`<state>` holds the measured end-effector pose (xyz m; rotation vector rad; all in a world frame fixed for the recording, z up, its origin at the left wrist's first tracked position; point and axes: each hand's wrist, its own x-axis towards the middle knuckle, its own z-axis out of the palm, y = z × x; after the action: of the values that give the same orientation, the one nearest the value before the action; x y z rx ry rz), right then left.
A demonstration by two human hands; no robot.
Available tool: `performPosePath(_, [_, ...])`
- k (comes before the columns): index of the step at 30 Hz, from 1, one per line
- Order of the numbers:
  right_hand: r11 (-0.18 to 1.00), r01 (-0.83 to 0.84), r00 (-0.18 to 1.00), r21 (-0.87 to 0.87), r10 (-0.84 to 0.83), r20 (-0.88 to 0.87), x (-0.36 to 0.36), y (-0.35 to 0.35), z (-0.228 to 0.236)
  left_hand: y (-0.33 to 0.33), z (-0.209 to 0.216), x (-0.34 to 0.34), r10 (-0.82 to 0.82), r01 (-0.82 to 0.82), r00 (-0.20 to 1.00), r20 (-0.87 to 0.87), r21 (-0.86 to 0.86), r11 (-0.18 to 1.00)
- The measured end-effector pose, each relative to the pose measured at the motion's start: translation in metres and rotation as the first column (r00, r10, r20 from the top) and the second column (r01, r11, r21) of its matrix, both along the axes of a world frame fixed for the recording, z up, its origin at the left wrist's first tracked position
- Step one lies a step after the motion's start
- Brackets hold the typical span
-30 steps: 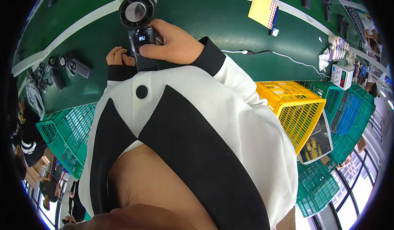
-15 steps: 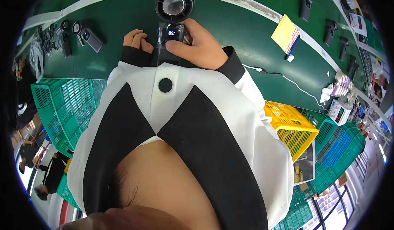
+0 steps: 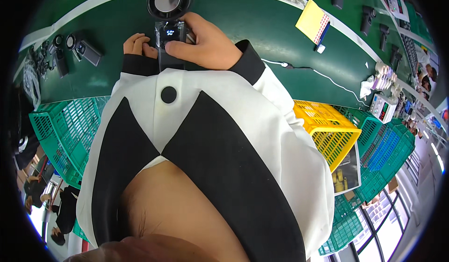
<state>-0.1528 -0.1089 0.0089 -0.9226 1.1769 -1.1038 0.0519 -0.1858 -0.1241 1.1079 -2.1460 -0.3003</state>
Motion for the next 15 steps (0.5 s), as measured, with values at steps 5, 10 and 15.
performPosePath(5, [1.0,0.016,0.999,-0.018,-0.016,-0.032,0.002,0.002,-0.004,0.0,-0.002,0.001,-0.007,0.007,1.0,-0.004,-0.012,1.0])
performPosePath(10, [0.999,0.002,0.999,-0.039,-0.004,-0.049,0.005,0.003,-0.003,-0.003,0.004,0.002,-0.016,0.016,1.0,0.022,-0.016,1.0])
performPosePath(15, [0.998,-0.006,0.997,-0.057,0.002,-0.072,0.007,0.003,-0.002,0.007,0.037,-0.004,-0.234,0.327,0.945,-0.229,0.614,0.719])
